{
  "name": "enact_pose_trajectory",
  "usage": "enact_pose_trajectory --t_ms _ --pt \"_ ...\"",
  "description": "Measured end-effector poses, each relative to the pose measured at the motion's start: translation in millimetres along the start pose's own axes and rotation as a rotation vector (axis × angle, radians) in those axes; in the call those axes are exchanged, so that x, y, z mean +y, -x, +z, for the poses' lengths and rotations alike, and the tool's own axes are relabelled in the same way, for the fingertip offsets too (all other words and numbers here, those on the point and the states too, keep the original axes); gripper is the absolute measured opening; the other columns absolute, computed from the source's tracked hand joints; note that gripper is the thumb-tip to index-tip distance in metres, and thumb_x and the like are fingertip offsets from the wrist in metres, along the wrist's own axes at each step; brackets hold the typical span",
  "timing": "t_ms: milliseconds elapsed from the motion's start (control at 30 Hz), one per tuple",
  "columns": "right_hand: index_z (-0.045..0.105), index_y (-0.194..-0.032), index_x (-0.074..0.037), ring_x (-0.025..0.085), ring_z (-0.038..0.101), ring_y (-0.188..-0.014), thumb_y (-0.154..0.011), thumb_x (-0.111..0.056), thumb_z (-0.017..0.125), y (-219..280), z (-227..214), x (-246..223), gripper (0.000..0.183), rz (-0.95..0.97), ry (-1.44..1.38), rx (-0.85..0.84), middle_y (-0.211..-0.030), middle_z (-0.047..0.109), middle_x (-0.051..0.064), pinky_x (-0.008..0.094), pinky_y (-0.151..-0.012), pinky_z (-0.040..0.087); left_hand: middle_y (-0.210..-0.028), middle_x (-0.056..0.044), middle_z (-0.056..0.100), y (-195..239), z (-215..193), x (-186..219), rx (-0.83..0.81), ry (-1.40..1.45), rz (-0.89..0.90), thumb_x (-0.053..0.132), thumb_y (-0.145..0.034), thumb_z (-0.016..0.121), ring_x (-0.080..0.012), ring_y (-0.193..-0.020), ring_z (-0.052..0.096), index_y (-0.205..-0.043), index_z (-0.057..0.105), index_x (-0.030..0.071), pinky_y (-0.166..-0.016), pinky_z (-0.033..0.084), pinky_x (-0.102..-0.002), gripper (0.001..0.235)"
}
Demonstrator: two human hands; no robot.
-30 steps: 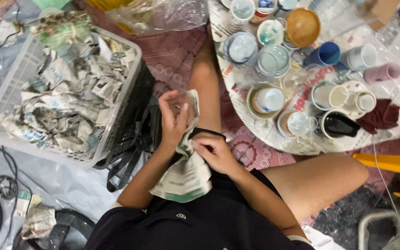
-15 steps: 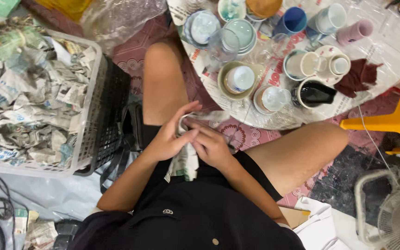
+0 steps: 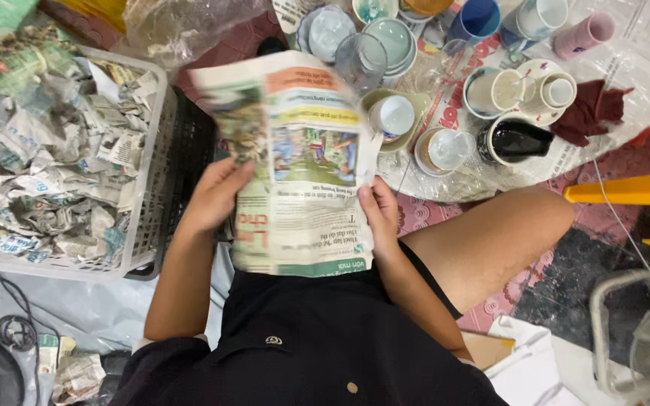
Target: The person sits on the floor and wraps various small dishes, including bowls and cups, with newspaper. They pick up each item, fold a sheet of newspaper around it, and place the wrapped item on a nearby table.
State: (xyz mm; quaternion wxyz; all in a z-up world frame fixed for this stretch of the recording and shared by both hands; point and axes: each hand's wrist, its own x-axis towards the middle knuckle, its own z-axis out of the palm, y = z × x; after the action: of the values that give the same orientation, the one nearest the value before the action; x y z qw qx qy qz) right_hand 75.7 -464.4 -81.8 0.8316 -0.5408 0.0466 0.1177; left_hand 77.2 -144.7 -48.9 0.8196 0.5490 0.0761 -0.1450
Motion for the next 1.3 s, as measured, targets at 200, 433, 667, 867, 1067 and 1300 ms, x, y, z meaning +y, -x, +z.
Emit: enact_pose_trajectory --t_ms 200,433,667,867,1067,1300 --pt "0.064 -0.112 -0.004 0.002 0.056 -0.079 -0.109 -0.018 0.056 -15.6 19.2 10.8 0.017 0.023 0.159 -0.077 -0.091 0.066 -0.003 0.020 -0.071 0.046 -0.096 -0.005 0.073 19.0 7.7 27.0 0.249 -0.310 0.076 0.023 -0.105 0.066 -0.0073 -0.080 0.062 -0.116 0.071 -0.004 -0.070 0.051 -0.027 0.029" --pt "0.061 -0.107 -0.003 0.002 0.054 -0.072 -0.106 -0.018 0.056 -22.8 24.4 20.0 0.016 0.037 0.441 -0.170 -0.083 0.066 -0.003 0.021 -0.063 0.044 -0.081 -0.012 0.063 28.9 34.4 29.9 0.654 -1.264 0.473 0.031 -0.078 0.093 -0.0303 -0.070 0.062 -0.099 0.059 0.005 -0.065 0.048 -0.040 0.047" --pt "0.064 -0.109 -0.002 0.014 0.056 -0.079 -0.111 -0.020 0.058 -28.4 29.0 -3.2 0.019 -0.092 0.825 -0.158 -0.084 0.061 0.008 0.029 -0.073 0.050 -0.139 -0.013 0.058 1.9 71.0 21.8 -0.022 -1.382 0.742 0.035 -0.077 0.082 -0.0340 -0.131 0.052 -0.126 0.059 0.017 -0.108 0.040 -0.053 0.057" --pt "0.068 -0.116 -0.004 0.022 0.068 -0.088 -0.104 -0.014 0.057 -40.4 28.3 -72.7 0.019 -0.376 0.839 0.026 -0.126 0.061 0.014 0.033 -0.078 0.055 -0.163 -0.017 0.036 -8.5 84.3 21.0 -0.023 -1.443 0.621 0.051 -0.089 0.073 -0.0370 -0.152 0.031 -0.152 0.051 0.017 -0.118 0.020 -0.062 0.075" --pt "0.074 -0.112 -0.003 0.033 0.072 -0.100 -0.099 -0.008 0.069 -78.7 20.7 -100.4 0.016 -0.440 1.127 0.007 -0.131 0.064 0.020 0.039 -0.088 0.056 -0.161 -0.013 0.042 -13.1 82.3 13.2 -0.030 -1.426 0.583 0.050 -0.084 0.075 -0.0343 -0.151 0.033 -0.146 0.059 0.018 -0.119 0.019 -0.061 0.071" --pt "0.076 -0.107 -0.001 0.033 0.072 -0.103 -0.097 -0.004 0.070 -90.5 5.2 -87.3 0.011 -0.432 1.211 0.076 -0.117 0.074 0.016 0.040 -0.091 0.056 -0.159 -0.009 0.046 -14.8 82.0 14.5 -0.025 -1.390 0.576 0.047 -0.084 0.077 -0.0317 -0.151 0.036 -0.135 0.068 0.021 -0.121 0.019 -0.058 0.058"
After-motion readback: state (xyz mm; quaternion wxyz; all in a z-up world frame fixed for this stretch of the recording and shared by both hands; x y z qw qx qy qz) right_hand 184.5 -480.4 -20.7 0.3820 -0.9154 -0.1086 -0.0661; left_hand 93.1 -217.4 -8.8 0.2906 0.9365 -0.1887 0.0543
